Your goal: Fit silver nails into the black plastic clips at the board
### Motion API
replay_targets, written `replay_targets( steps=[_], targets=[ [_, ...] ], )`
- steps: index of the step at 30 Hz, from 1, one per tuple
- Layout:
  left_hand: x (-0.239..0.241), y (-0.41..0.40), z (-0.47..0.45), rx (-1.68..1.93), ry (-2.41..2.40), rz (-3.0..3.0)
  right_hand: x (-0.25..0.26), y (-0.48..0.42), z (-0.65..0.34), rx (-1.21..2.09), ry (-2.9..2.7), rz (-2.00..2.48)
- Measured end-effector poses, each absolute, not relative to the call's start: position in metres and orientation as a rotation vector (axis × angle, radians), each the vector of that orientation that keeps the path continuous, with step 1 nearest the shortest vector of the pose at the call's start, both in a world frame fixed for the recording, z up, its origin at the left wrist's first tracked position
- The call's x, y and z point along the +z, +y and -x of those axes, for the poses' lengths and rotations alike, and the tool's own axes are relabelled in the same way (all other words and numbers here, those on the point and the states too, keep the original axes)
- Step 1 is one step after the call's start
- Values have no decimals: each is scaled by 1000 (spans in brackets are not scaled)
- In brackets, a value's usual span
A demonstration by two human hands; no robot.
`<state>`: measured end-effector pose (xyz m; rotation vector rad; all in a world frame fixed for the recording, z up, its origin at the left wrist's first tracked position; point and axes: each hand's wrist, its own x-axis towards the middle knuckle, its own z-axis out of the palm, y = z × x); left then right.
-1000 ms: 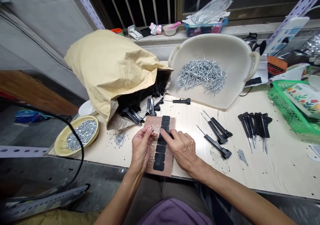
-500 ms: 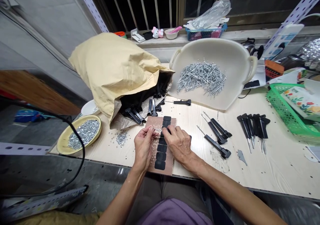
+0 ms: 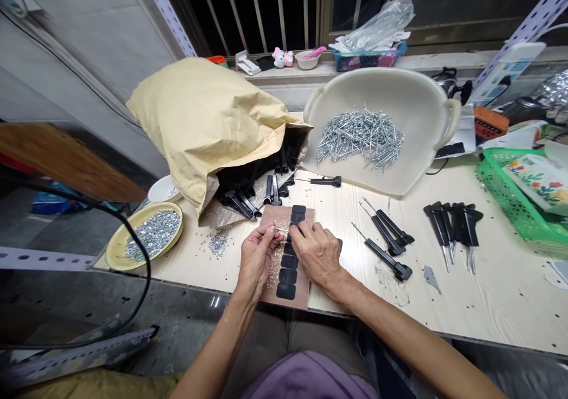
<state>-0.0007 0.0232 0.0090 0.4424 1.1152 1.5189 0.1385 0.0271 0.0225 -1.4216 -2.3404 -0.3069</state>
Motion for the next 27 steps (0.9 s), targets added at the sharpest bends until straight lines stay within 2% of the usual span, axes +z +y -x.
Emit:
replay_targets(
  steps=[9,14,18,24,25,27],
  targets=[
    [5,24,8,1449,1199,-559,22,31,-141,-346,-2416,1347],
    [-2,25,6,1451,1229,-578,15,29,-141,-212,-2409,1388],
    [-2,25,6,1425,1230,-623,16,31,-145,284,-2314,1457],
    [6,26,8,1375,1332,-781,23,46,-148,1733,-1681,1427],
    [8,26,8,1364,1338,-784,22,48,-148,1842,-1586,1411],
    [9,26,7,1351,1324,-763,20,52,-150,1834,-1558,1366]
  ],
)
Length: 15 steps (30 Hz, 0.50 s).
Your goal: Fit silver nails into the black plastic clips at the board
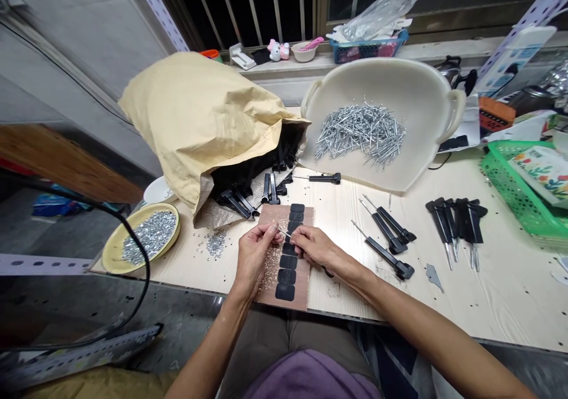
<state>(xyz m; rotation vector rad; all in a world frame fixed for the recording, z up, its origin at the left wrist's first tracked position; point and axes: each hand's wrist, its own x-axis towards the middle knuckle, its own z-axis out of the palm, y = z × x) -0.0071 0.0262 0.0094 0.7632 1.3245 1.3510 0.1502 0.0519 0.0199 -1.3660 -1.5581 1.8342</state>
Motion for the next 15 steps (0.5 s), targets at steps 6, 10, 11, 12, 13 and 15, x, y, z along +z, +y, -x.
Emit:
replay_targets(
  steps=[6,10,11,12,13,15],
  targets=[
    [10,26,5,1344,1229,-644,20,51,-160,1275,-1951,1331],
    [9,26,4,1327,1221,-649,26,43,-160,1108,-2015,1389],
    [8,26,4,1339,1217,-645,27,41,-160,1087,-2015,1403],
    [8,27,3,1357,1213,-641,27,40,-159,1083,-2009,1411],
    [7,27,2,1377,1207,-638,27,40,-159,1090,-1999,1414],
    [5,27,-1,1414,1190,-631,26,39,-158,1112,-1977,1412]
  ],
)
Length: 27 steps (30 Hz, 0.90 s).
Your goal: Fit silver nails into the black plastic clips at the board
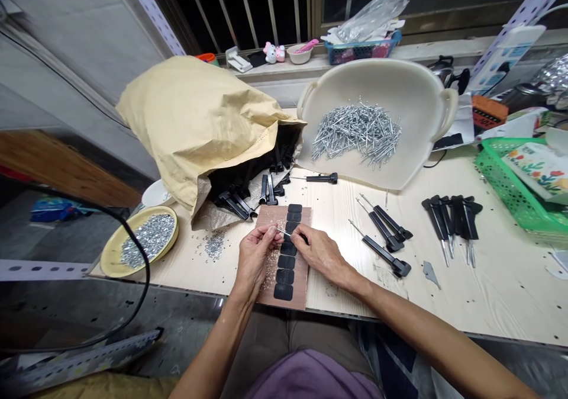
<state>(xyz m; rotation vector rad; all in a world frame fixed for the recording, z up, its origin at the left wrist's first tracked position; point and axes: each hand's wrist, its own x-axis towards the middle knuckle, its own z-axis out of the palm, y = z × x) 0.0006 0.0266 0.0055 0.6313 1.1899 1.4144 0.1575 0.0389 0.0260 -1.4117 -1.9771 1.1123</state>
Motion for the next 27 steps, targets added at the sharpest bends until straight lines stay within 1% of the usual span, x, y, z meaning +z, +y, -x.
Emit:
replay_targets(
  steps=[5,11,15,22,24,27],
  targets=[
    [8,28,-2,1418,1134,-547,26,38,-157,1063,-1986,1461],
    [13,30,5,1289,1060,-452,29,34,-158,860,-2064,1525],
    [9,30,7,1235,1084,-468,26,33,-159,807,-2046,1488],
    [6,28,-1,1347,1184,-573,20,33,-154,799,-1947,1474],
    [5,27,-5,1409,1226,-623,20,32,-150,668,-1974,1481],
    [5,26,-10,1502,1268,-659,20,29,-144,333,-2086,1475]
  ],
)
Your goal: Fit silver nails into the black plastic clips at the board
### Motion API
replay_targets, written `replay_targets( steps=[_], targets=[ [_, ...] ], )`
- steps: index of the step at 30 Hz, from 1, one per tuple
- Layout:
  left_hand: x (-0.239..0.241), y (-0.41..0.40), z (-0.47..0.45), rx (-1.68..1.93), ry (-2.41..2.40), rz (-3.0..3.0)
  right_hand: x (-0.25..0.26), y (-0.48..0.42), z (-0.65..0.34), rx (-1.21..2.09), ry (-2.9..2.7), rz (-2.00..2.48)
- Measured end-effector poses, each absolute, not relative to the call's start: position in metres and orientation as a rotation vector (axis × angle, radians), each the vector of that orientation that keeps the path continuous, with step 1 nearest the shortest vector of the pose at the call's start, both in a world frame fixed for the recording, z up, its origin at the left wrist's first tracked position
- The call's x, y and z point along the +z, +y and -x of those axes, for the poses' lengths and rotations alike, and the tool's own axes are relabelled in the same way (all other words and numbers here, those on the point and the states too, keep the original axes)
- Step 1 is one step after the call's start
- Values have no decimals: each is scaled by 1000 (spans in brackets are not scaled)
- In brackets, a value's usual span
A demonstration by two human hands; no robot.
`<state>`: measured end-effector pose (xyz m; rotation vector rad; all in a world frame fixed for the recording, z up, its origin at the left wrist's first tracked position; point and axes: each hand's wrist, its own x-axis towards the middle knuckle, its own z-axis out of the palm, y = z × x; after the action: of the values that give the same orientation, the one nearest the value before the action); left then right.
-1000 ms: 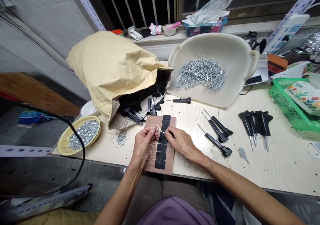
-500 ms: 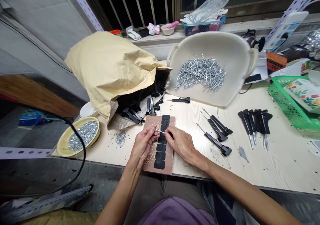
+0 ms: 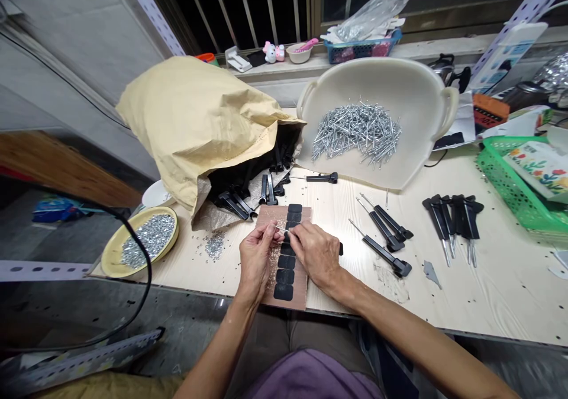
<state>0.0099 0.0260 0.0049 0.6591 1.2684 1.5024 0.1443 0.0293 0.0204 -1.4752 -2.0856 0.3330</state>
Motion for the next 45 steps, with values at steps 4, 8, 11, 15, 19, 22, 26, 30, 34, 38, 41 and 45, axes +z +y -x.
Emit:
replay_targets(
  steps=[4,8,11,15,19,22,26,30,34,38,41,45],
  targets=[
    [8,25,-14,1586,1266,-658,19,29,-141,-28,-2190,1394],
    [12,25,-13,1591,1324,-716,18,30,-140,-192,-2205,1317],
    [14,26,-11,1568,1344,-730,21,32,-141,40,-2169,1340],
    [16,27,-10,1532,1376,-755,28,35,-143,528,-2016,1408],
    [16,26,-7,1493,1417,-818,24,44,-144,1017,-1836,1389],
    [14,27,-4,1478,1352,-793,15,53,-144,1346,-1698,1307],
    [9,29,-1,1437,1207,-640,14,54,-147,1229,-1773,1340],
    [8,31,-2,1418,1204,-562,21,44,-149,842,-1916,1439],
    [6,31,-5,1452,1179,-555,22,36,-145,526,-2008,1466],
    [7,29,-7,1480,1218,-667,20,37,-144,563,-1989,1454],
    [10,27,-5,1484,1362,-790,21,42,-145,850,-1933,1434],
    [11,28,-2,1418,1387,-803,23,43,-148,886,-1925,1422]
  ],
)
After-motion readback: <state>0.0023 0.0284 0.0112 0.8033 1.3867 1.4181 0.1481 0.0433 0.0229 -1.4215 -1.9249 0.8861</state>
